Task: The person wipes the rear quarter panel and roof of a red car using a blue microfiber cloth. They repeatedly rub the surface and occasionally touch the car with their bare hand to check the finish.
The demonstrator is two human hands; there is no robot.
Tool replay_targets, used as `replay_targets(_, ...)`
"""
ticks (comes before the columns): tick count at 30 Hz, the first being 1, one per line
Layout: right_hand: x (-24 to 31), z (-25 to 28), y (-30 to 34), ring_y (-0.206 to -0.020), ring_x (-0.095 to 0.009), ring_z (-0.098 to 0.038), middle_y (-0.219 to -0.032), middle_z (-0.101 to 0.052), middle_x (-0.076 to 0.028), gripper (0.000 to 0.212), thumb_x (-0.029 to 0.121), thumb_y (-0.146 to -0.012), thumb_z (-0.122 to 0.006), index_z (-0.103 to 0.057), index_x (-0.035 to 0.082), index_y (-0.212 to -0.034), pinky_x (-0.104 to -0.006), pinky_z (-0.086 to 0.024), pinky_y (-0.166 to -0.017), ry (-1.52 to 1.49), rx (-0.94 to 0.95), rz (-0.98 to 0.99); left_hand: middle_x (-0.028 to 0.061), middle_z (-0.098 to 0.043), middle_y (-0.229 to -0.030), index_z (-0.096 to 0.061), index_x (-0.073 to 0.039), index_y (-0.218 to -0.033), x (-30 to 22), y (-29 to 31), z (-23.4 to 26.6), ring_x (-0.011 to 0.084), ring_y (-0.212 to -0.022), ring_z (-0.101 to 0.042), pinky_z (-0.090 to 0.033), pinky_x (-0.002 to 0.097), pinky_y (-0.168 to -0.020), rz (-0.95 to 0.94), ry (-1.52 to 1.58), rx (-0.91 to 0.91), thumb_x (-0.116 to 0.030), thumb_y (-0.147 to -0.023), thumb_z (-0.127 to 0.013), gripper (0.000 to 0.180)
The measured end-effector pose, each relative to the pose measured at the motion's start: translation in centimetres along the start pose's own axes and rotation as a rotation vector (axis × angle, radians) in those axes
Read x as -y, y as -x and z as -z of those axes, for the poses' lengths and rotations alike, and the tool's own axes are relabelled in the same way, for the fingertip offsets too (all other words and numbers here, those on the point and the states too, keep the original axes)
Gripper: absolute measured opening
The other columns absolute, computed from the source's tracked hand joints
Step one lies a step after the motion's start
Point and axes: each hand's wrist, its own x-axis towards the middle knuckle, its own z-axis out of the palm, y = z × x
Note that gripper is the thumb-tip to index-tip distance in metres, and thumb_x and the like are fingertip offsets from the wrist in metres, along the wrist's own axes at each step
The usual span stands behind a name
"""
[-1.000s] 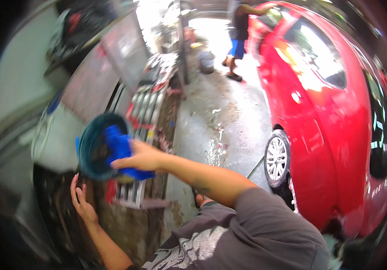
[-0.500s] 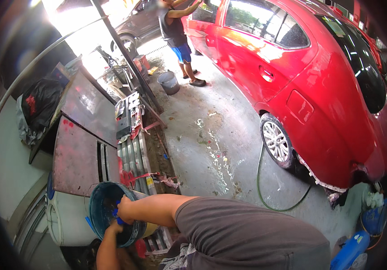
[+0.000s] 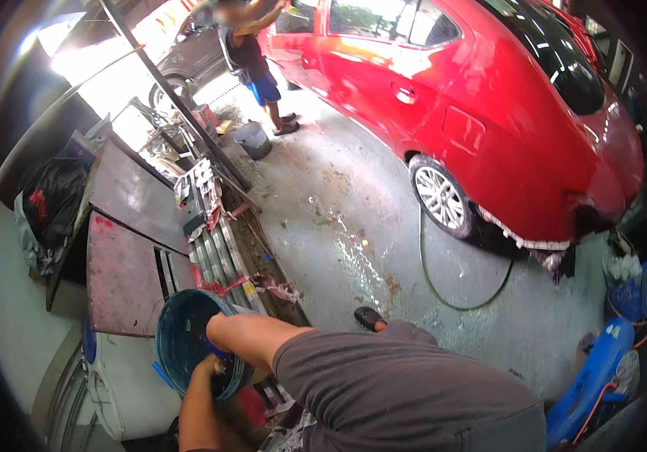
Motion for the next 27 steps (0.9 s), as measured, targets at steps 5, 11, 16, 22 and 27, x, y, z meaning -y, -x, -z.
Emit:
replay_targets(5,0.0,3.2,6.5,-0.111,-0.037,-0.078,-0.117,-0.081,-0.013,0.046,0.021,-0.077,-0.079,-0.080,0.018,-0.123,-0.0490,-0.061,-0.090,-0.290,-0.508,-0.090,0.0273,-0.059,-0.157,-0.059,-0.001,-0.154,1.1,0.1,-0.4,0.0405,-0.148,-0.055,-0.042,0.0470,-0.125,-0.080,0.004,-0.031,-0.016,-0.101,-0.052,0.056)
replay_targets(11,-2.3,8.6,18.3,-0.118,-0.041,-0.073,-0.125,-0.076,-0.022,0.066,0.032,-0.077,-0.082,-0.069,0.011,-0.139,-0.0492,-0.058,-0.099,-0.879,-0.958,-0.222,0.0287,-0.050,-0.166,-0.055,0.002,-0.158,-0.4,2.6,2.6,0.0407,-0.156,-0.047,-0.033,0.0417,-0.131,-0.205,0.106,-0.164,-0.014,-0.104,-0.050,0.057)
replay_targets(16,-5.8,5.3,29.6,-0.122,-0.027,-0.069,-0.127,-0.071,-0.019,0.081,0.027,-0.075,-0.093,-0.061,0.005,-0.146,-0.0416,-0.057,-0.103,-1.306,-1.417,-0.032,0.0290,-0.062,-0.154,-0.063,0.002,-0.153,-1.3,6.0,2.9,0.0393,-0.146,-0.058,-0.040,0.0387,-0.124,-0.062,0.628,-0.354,-0.022,-0.110,-0.057,0.049)
replay_targets(22,-10.1,-13.3,50.5,-0.107,-0.030,-0.078,-0.127,-0.077,-0.020,0.058,0.043,-0.098,-0.069,-0.066,0.001,-0.138,-0.0439,-0.065,-0.095,-2.064,-1.727,0.390,0.0183,-0.057,-0.161,-0.063,-0.006,-0.156,5.4,7.3,1.2,0.0290,-0.144,-0.056,-0.041,0.0385,-0.123,-0.110,1.154,-0.554,-0.029,-0.116,-0.055,0.046)
replay_targets(27,-4.3,-31.1,65.8,-0.127,-0.047,-0.069,-0.136,-0.072,-0.025,0.067,0.048,-0.103,-0.045,-0.064,-0.002,-0.143,-0.0657,-0.047,-0.118,-1.493,-2.242,0.070,0.0137,-0.062,-0.154,-0.055,-0.004,-0.160,1.8,12.9,4.5,0.0251,-0.142,-0.058,-0.050,0.0443,-0.115,-0.009,1.579,-0.923,-0.031,-0.119,-0.049,0.050)
